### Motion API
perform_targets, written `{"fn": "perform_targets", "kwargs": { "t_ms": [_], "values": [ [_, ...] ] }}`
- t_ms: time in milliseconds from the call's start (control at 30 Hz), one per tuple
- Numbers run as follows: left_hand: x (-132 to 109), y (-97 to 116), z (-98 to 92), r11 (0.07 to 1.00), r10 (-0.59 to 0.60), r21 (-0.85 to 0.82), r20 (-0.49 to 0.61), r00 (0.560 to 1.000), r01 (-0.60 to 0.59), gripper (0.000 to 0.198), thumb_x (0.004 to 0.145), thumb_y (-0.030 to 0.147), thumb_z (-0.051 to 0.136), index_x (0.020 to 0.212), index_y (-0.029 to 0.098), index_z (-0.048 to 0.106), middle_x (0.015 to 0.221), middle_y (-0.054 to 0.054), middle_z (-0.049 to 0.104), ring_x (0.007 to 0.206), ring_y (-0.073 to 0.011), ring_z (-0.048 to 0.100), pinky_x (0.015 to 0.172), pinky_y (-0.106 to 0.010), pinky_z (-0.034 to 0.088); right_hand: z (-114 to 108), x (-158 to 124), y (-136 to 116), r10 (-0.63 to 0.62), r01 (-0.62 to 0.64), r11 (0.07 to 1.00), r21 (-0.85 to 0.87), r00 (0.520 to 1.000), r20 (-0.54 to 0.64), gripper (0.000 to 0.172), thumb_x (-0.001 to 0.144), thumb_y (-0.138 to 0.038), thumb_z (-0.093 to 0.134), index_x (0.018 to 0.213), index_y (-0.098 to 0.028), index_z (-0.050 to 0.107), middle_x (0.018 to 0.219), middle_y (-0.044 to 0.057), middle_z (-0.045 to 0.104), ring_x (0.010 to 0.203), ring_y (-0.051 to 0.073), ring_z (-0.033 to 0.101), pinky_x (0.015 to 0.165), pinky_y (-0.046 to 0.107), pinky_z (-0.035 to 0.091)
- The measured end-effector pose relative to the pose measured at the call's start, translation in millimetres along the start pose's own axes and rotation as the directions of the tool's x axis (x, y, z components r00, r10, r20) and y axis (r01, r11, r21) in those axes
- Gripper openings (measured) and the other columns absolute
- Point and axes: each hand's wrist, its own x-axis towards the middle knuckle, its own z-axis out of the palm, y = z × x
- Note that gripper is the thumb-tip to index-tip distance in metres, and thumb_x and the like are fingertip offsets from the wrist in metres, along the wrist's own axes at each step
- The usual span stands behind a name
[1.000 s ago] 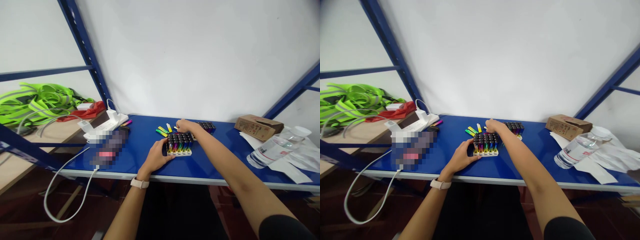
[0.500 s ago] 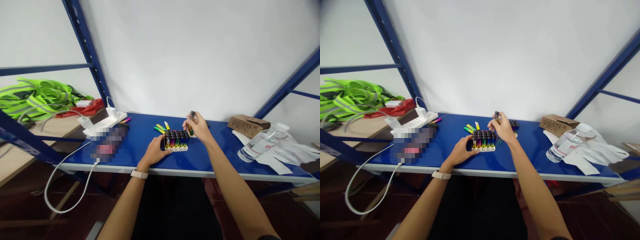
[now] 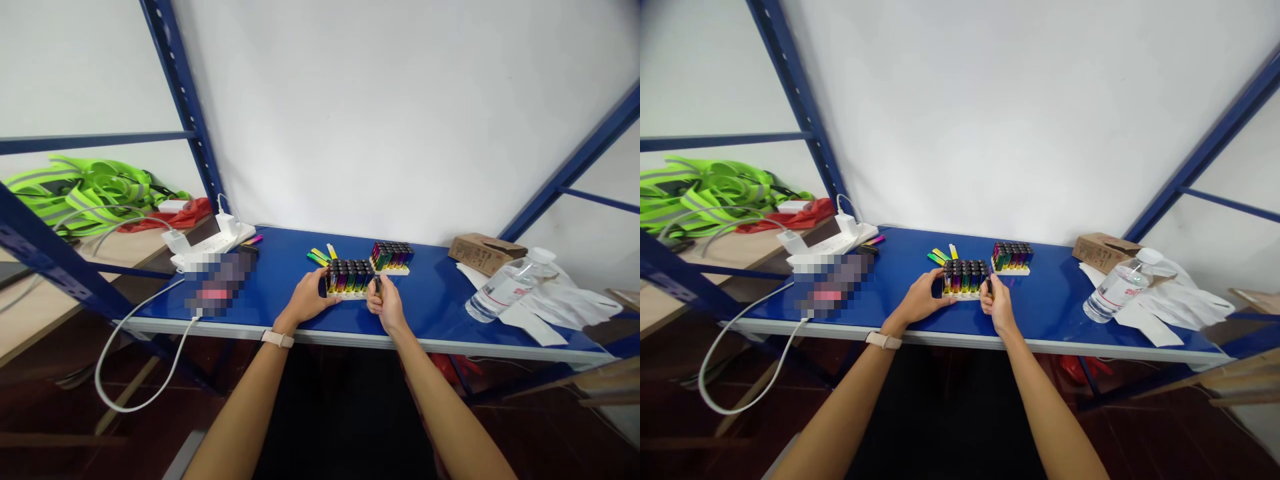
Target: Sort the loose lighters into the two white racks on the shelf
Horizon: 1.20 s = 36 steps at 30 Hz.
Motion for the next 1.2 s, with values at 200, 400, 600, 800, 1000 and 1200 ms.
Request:
{"fn": "perform_targets", "kwargs": {
  "t_ms": [200, 400, 600, 800, 1000, 1200],
  "values": [
    [0.4, 0.8, -0.5, 1.0, -0.011, -0.002, 0.004, 1.0, 0.011, 0.079, 0.075, 0.045, 0.085, 0.141, 0.02, 0.05, 0.136, -0.009, 0.062, 0.128, -0.0292, 0.057, 0.11, -0.043, 0.045, -0.8, 0.5, 6.8, 0.007, -0.008, 1.0, 0.013, 1.0, 0.001, 0.051, 0.084, -0.067, 0.048, 0.064, -0.022, 0.035, 0.05, -0.008, 0.017, 0.041, 0.007, 0.012, 0.04, 0.021, 0.01],
    [-0.2, 0.5, -0.6, 1.0, -0.026, 0.01, 0.007, 1.0, 0.026, 0.081, 0.075, 0.045, 0.085, 0.143, 0.019, 0.049, 0.135, -0.01, 0.063, 0.127, -0.0297, 0.057, 0.11, -0.044, 0.045, -1.2, -2.7, 5.3, -0.043, 0.043, 0.998, 0.052, 0.999, -0.006, 0.063, 0.087, -0.082, 0.044, 0.069, -0.021, 0.039, 0.054, -0.007, 0.019, 0.043, 0.007, 0.012, 0.042, 0.021, 0.011],
    [0.4, 0.5, 0.4, 1.0, -0.022, 0.018, 0.009, 1.0, 0.022, 0.081, 0.076, 0.045, 0.085, 0.143, 0.018, 0.049, 0.135, -0.011, 0.063, 0.127, -0.0295, 0.057, 0.11, -0.043, 0.044, 0.0, -4.4, 8.1, -0.03, 0.03, 0.999, 0.032, 1.0, 0.003, 0.056, 0.085, -0.071, 0.055, 0.066, -0.021, 0.038, 0.052, -0.008, 0.018, 0.042, 0.006, 0.012, 0.041, 0.02, 0.01],
    [0.8, -1.1, 1.0, 1.0, -0.018, 0.015, 0.009, 1.0, 0.017, 0.081, 0.076, 0.047, 0.085, 0.143, 0.02, 0.049, 0.135, -0.01, 0.063, 0.127, -0.0294, 0.057, 0.11, -0.043, 0.045, 0.4, -5.2, 7.7, -0.046, 0.045, 0.999, 0.016, 0.999, 0.011, 0.047, 0.084, -0.063, 0.05, 0.065, -0.022, 0.036, 0.052, -0.008, 0.017, 0.042, 0.007, 0.011, 0.041, 0.02, 0.01],
    [0.3, -1.1, 1.1, 1.0, -0.017, 0.01, 0.003, 1.0, 0.017, 0.08, 0.075, 0.046, 0.085, 0.142, 0.021, 0.05, 0.135, -0.01, 0.063, 0.128, -0.0303, 0.057, 0.11, -0.044, 0.045, 1.0, -7.6, 7.8, -0.062, 0.062, 0.998, 0.0, 0.998, 0.026, 0.049, 0.087, -0.066, 0.049, 0.068, -0.022, 0.036, 0.054, -0.008, 0.017, 0.044, 0.008, 0.011, 0.043, 0.021, 0.011],
    [0.4, -0.1, 0.2, 1.0, -0.019, 0.002, 0.004, 1.0, 0.019, 0.08, 0.075, 0.045, 0.086, 0.142, 0.021, 0.05, 0.135, -0.01, 0.063, 0.128, -0.0303, 0.057, 0.11, -0.043, 0.045, 0.0, -8.5, 9.2, -0.071, 0.073, 0.995, -0.061, 0.997, 0.037, 0.047, 0.089, -0.061, 0.047, 0.067, -0.022, 0.036, 0.054, -0.007, 0.019, 0.045, 0.007, 0.012, 0.044, 0.022, 0.011]
  ]
}}
